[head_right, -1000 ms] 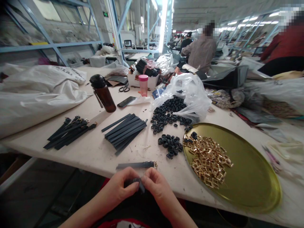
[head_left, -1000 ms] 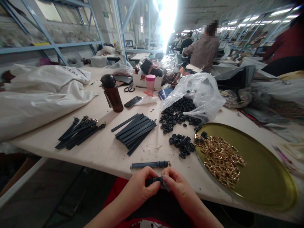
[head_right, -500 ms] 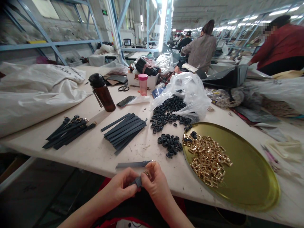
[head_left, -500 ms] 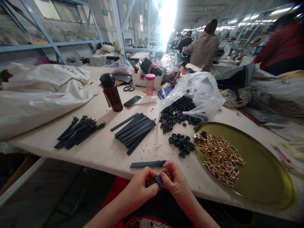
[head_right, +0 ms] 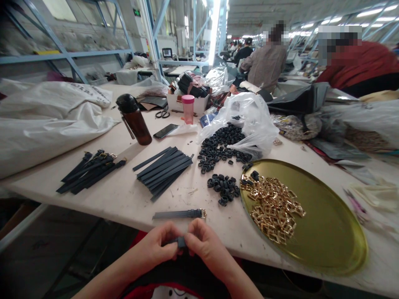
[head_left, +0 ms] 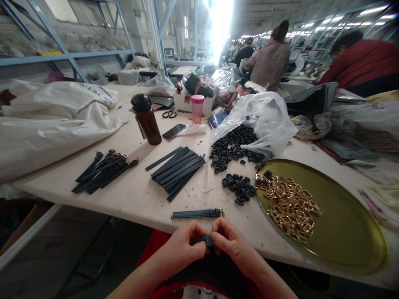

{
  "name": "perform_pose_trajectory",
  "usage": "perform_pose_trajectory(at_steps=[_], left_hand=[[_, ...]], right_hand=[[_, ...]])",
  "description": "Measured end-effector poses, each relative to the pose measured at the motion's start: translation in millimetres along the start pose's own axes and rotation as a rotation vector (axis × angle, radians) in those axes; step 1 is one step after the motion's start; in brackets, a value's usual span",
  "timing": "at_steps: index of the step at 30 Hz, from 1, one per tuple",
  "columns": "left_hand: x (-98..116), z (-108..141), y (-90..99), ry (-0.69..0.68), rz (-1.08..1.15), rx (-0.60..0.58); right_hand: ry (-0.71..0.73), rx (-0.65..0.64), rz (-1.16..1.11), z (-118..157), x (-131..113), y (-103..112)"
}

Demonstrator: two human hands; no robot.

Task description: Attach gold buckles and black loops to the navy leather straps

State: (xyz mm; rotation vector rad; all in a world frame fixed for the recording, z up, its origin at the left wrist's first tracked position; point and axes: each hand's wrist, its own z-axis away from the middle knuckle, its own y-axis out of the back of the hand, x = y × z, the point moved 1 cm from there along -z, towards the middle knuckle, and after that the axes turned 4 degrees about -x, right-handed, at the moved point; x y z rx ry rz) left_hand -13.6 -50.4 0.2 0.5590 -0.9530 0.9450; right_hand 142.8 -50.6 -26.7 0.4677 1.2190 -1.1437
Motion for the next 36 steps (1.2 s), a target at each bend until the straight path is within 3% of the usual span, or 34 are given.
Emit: perform_pose_trajectory(at_steps=[3,6,11,17,21,25,30,36], left_hand=[[-2,0,0.6,0.031,0.109,0.007],[-6,1,1.1,0.027,0.203,-0.048],[-13,-1,0.7,0.077,0.227,-0.099],[-14,2,0.0,0.087,0.164,-0.156],[-16,4,-4.8,0.114,0.152,-0.173],[-18,3,-5.9,0.081,0.120,-0.153],[-16,5,3.5,0.065,0.000,-0.151],[-11,1,-3.2,0.005,-0.140,-0.124]], right_hand=[[0.013,0.079,0.067,-1,3,2],[0.096,0.130,0.328,2,3,3],[0.149,0.099,0.580,11,0,5],[0.088,0.017,0.525,18,6,9],[0.105,-0.021,0.624,20,7,4],[0.112,-0.029,0.713,20,0,1],[0.058,-0.116,0.653,25,-11,7],[0.140,0.000,0.629,28,5,7]])
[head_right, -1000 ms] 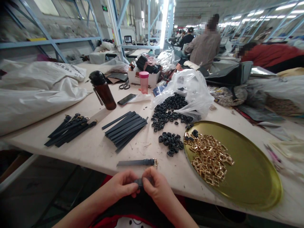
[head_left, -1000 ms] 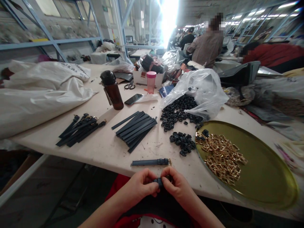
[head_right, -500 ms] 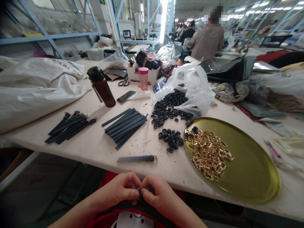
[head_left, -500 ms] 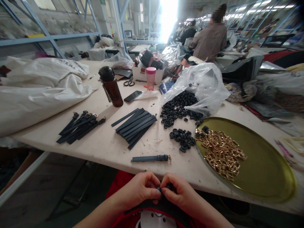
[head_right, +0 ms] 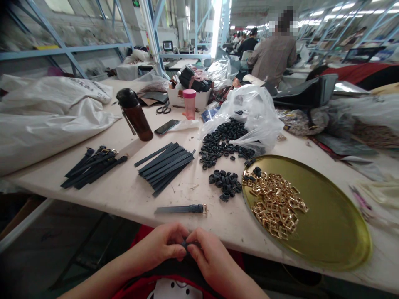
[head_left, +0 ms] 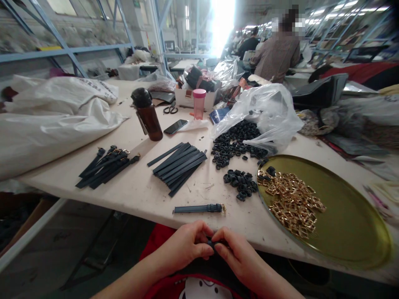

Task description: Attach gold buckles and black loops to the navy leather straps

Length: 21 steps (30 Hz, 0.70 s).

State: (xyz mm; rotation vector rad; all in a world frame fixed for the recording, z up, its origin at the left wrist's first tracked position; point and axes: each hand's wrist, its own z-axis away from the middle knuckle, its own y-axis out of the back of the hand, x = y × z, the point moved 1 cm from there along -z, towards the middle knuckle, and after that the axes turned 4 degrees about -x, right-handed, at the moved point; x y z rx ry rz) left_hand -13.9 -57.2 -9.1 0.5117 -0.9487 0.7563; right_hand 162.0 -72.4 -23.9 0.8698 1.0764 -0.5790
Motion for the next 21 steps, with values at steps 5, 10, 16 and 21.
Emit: perform_pose_trajectory(at_steps=[5,10,16,21], left_hand=[[14,-19,15.9,-0.141,-0.310,0.086],[21,-43,36.4,-0.247,-1.075,0.282],[14,-44,29.0,-0.183,-1.222,0.314],[5,0,104.7,0.035,-1.268,0.645]], right_hand=[[0.033,0.113,0.108,-15,3,10],[0.142,0.339,0.382,-48,11,24],[0.211,0.563,0.311,-49,44,21],[0.190,0.568,0.339,-43,65,25]])
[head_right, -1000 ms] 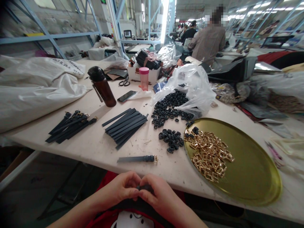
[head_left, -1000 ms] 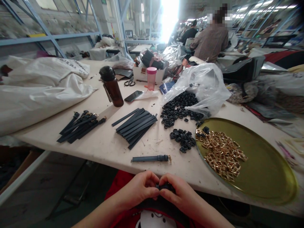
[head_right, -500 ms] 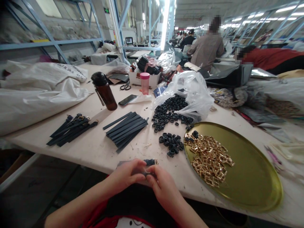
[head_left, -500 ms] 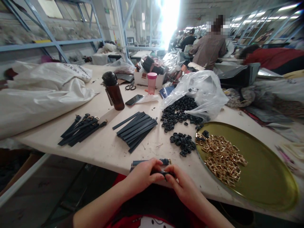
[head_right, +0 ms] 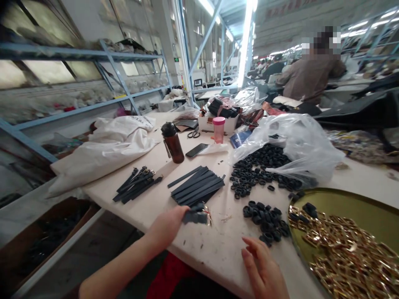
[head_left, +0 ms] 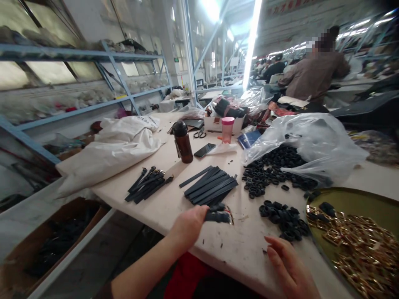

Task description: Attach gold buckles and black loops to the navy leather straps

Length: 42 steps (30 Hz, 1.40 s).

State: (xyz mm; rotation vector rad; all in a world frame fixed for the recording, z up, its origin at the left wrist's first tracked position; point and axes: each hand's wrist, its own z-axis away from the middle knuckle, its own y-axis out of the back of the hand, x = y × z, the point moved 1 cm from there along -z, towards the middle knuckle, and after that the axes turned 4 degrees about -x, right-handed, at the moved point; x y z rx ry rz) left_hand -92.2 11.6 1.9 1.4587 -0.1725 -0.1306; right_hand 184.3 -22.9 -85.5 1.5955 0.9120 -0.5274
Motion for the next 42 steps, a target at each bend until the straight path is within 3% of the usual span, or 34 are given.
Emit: perform_pose_trajectory(at_steps=[4,6,10,14,17,22,25,31,36,38,40,42], left_hand=[[-101,-10,10.5,0.286,-0.121,0.125],[-136,-16,6.9,0.338,-0.168,0.146],[-170,-25,-4.1,0.335,-0.204,0.121],[-176,-40,3.9,0.379,-0.210,0.130],[-153,-56,15.6,0.351,-0.191,0.156],[-64,-84,15.3,0.037,-0.065,0.143],[-26,-102,11.1,-0.033,0.010,0.132],[-6,-110,20.0,-0.011,0.146,0.161],[13,-74,31.3,-0.009,0.375,0.185],[27,-51,25.7,-0.027,0.709,0.030],[43,-28,12.9,0.012,1.148,-0.265],[59,-9,-2.2,0.098,1.451,-0.518]], right_hand=[[0.040,-0.044,0.024,-3,0,-6],[0.033,-0.034,0.034,-5,-1,-8],[0.064,-0.037,0.064,-6,-5,-7],[0.072,-0.047,0.108,-5,-8,-6],[0.075,-0.058,0.141,-5,-10,-8],[0.072,-0.096,0.189,-7,-11,-12],[0.071,-0.119,0.181,-6,-12,-12],[0.063,-0.087,0.139,-7,-20,-11],[0.061,-0.036,0.064,-6,-22,-7],[0.041,0.009,0.055,-5,-18,1],[-0.002,0.075,0.116,-6,-11,14],[-0.047,0.130,0.259,-10,-4,29]])
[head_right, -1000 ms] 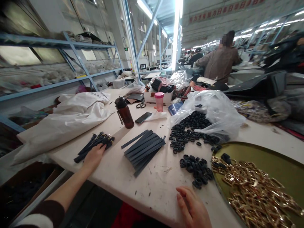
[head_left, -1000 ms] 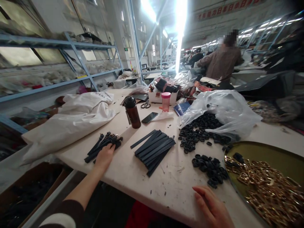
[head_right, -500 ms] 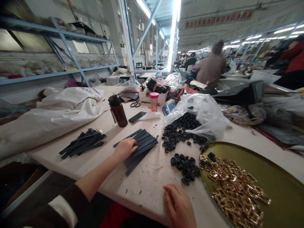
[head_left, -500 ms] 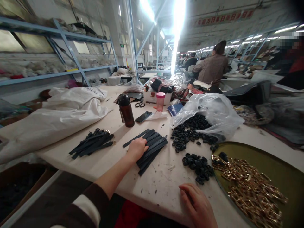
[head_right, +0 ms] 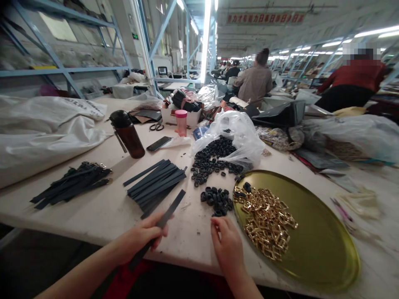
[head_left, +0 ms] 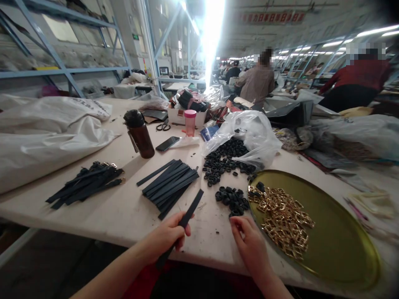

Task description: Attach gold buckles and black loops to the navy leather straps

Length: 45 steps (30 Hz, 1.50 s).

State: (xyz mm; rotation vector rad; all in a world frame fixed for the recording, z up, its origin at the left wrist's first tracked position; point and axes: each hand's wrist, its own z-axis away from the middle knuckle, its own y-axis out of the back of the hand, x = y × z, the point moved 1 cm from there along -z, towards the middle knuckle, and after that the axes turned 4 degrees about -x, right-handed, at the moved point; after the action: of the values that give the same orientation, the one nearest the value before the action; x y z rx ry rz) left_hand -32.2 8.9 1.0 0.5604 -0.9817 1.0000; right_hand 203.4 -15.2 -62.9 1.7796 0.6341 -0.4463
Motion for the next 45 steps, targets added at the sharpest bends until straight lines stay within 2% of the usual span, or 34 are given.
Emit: perform_pose_trajectory(at_steps=[3,6,10,17,23,28,32,35,38,45], left_hand=[[-20,3,-23.5,0.150,0.259,-0.046],[-27,2,-36.7,0.202,0.364,-0.084],[-26,6,-42.1,0.225,0.452,-0.165],[-30,10,-43.4,0.222,0.518,-0.200],[-29,10,-42.4,0.240,0.499,-0.184],[-27,10,-37.8,0.152,0.469,-0.143],[-18,8,-34.2,0.111,0.306,-0.040],[-16,7,-35.0,0.156,0.240,-0.026],[-19,7,-36.8,0.202,0.279,-0.059],[-20,11,-36.9,0.246,0.372,-0.141]], right_hand=[[0.019,-0.033,0.258,-12,10,10],[0.074,-0.111,0.408,-19,10,8],[0.110,-0.140,0.443,-15,5,2],[0.076,-0.101,0.382,-13,-1,8],[-0.029,0.003,0.175,-20,6,13],[-0.180,0.051,-0.091,-18,2,14],[-0.223,-0.061,-0.412,-16,-19,18],[-0.382,-0.179,-0.721,-14,-33,17],[-0.552,-0.191,-0.978,-10,-38,11],[-0.715,-0.215,-1.180,0,-35,-6]])
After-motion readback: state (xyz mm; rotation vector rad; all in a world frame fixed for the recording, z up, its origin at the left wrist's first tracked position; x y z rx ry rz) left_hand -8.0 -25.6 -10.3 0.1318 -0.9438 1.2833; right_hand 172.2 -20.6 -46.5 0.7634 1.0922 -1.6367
